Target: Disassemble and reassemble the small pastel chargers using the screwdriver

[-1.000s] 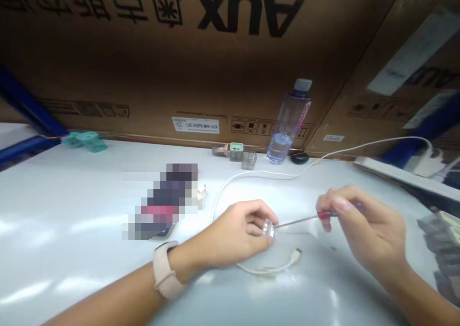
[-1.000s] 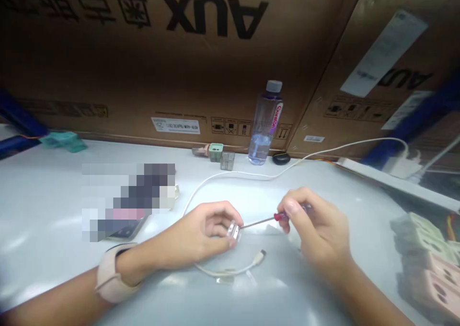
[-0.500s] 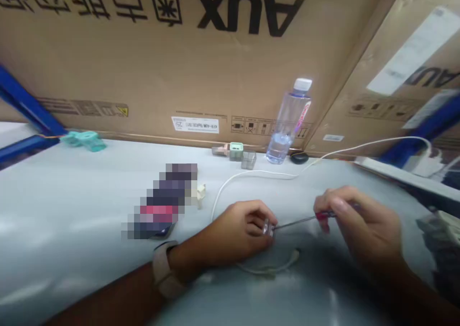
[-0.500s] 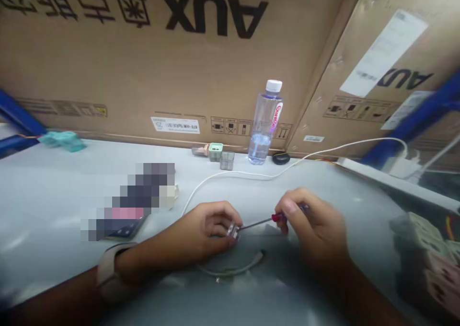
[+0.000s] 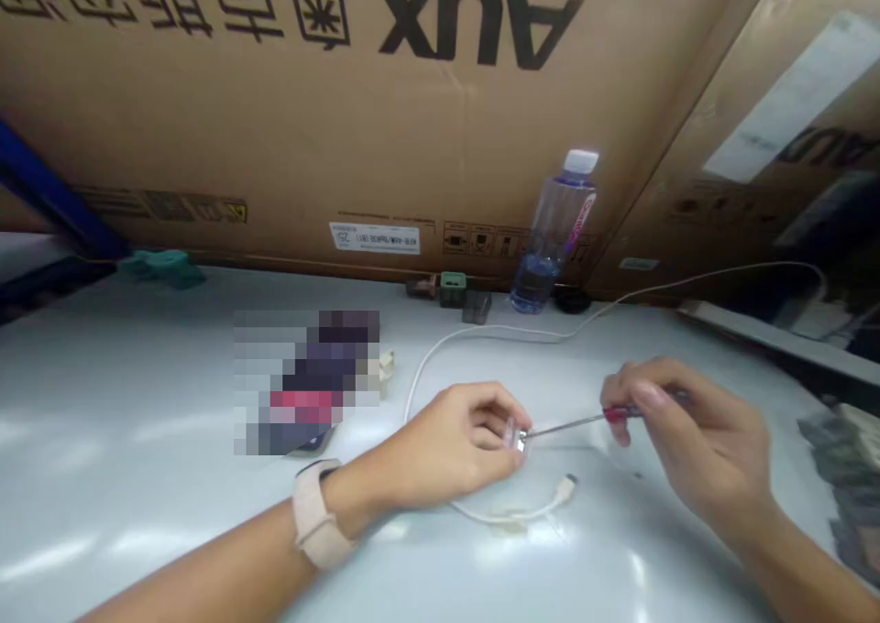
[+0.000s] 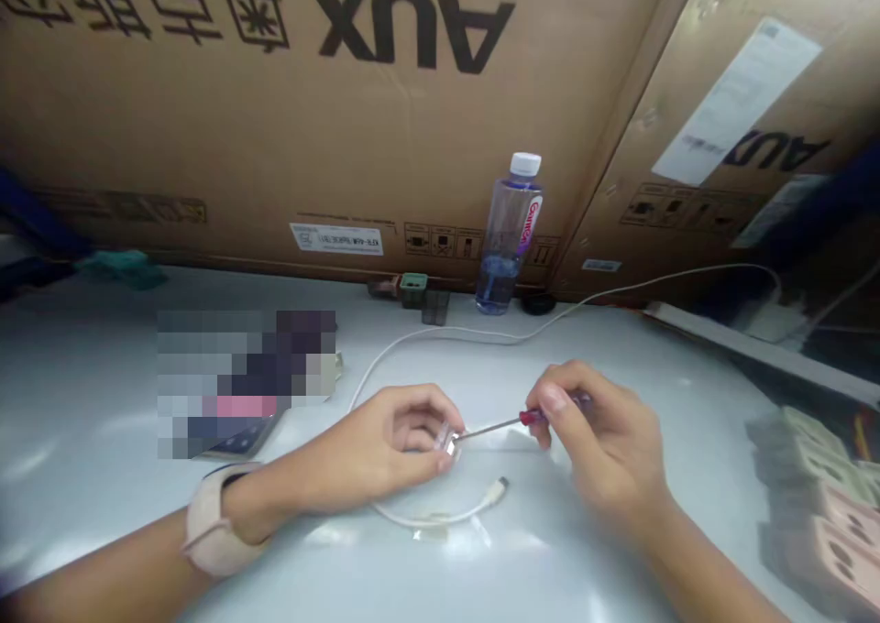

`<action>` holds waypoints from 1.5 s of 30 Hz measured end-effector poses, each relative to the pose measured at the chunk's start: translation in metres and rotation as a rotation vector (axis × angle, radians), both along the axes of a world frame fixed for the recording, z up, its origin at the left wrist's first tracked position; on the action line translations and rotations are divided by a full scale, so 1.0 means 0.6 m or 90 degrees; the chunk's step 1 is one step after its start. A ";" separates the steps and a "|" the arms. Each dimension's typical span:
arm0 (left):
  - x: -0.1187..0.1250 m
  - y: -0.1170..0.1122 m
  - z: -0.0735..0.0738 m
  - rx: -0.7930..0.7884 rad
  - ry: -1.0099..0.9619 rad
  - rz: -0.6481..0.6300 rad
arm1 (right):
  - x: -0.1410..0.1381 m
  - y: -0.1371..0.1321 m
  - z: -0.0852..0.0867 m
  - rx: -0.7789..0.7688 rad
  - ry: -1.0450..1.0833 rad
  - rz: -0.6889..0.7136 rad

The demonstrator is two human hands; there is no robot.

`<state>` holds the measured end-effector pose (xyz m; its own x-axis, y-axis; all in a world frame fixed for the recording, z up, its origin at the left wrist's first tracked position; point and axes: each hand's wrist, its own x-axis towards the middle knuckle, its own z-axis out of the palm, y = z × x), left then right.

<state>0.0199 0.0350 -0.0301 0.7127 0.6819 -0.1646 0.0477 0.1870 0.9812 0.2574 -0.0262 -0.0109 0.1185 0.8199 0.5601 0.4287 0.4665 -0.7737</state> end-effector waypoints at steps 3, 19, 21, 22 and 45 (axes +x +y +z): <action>-0.001 0.000 0.000 -0.002 -0.011 -0.005 | 0.000 0.000 0.001 0.004 -0.017 0.005; -0.001 -0.001 0.003 0.015 -0.004 0.002 | 0.001 0.000 0.003 -0.009 -0.028 0.011; -0.001 -0.002 0.003 0.015 -0.007 0.000 | 0.001 -0.001 0.003 -0.021 -0.035 0.010; -0.001 -0.002 0.003 0.015 -0.008 0.000 | 0.001 -0.001 0.003 -0.024 -0.037 0.011; -0.002 -0.002 -0.001 0.048 0.009 0.001 | 0.001 -0.001 0.005 -0.014 0.004 0.014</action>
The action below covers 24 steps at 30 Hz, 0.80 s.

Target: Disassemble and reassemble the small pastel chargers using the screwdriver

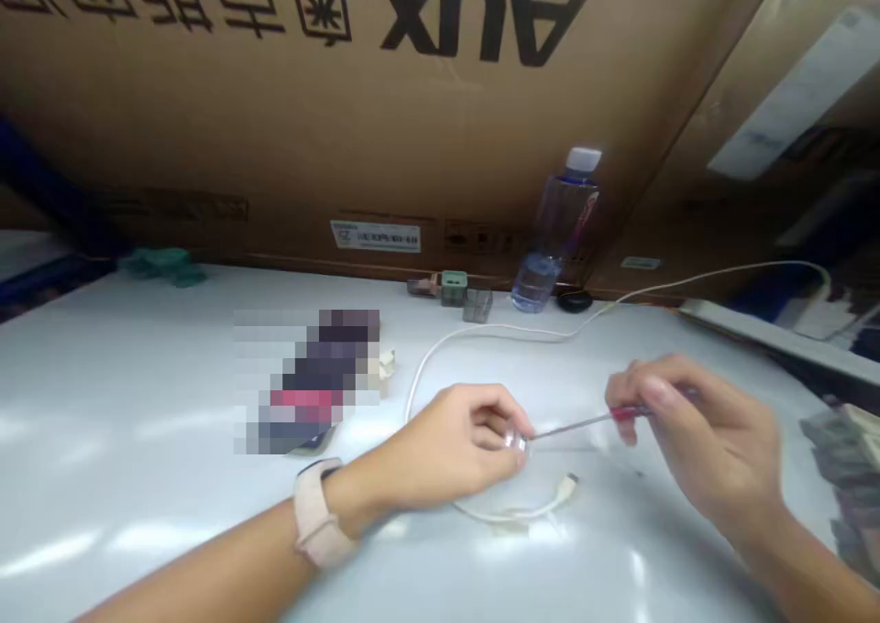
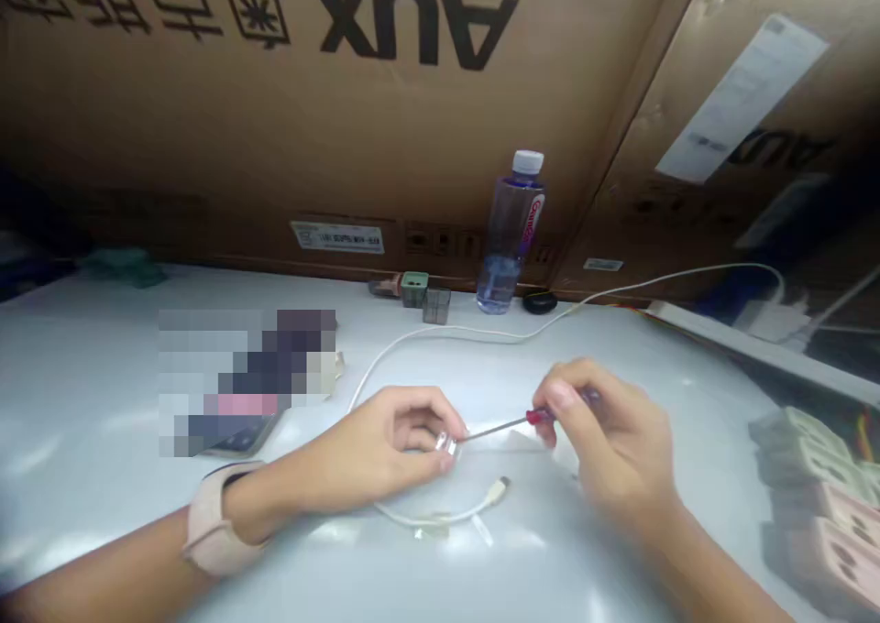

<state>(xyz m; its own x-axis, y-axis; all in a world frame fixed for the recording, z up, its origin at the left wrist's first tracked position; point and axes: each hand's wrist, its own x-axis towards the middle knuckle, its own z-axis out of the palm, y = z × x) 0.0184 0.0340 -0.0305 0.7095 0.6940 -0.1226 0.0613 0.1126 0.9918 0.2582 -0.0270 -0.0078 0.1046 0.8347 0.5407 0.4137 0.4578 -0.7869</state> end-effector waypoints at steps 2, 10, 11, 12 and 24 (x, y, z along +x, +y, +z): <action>-0.001 0.000 0.000 0.003 0.003 0.003 | 0.000 -0.001 -0.001 0.005 0.018 -0.016; -0.001 -0.001 0.003 -0.009 0.005 0.002 | 0.000 -0.003 0.002 0.020 -0.048 -0.005; -0.001 0.000 0.004 -0.008 0.006 0.005 | 0.000 -0.003 0.002 0.030 -0.047 -0.003; -0.001 0.000 0.005 -0.009 0.007 0.005 | 0.000 -0.003 0.001 0.042 -0.052 0.003; -0.002 0.002 0.008 -0.026 0.003 -0.004 | -0.007 -0.018 0.003 0.175 -0.140 0.029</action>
<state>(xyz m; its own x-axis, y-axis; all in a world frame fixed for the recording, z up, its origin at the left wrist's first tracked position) 0.0173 0.0354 -0.0256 0.7130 0.6840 -0.1543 0.0667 0.1529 0.9860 0.2540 -0.0376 -0.0061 -0.0728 0.6555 0.7517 0.5338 0.6623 -0.5258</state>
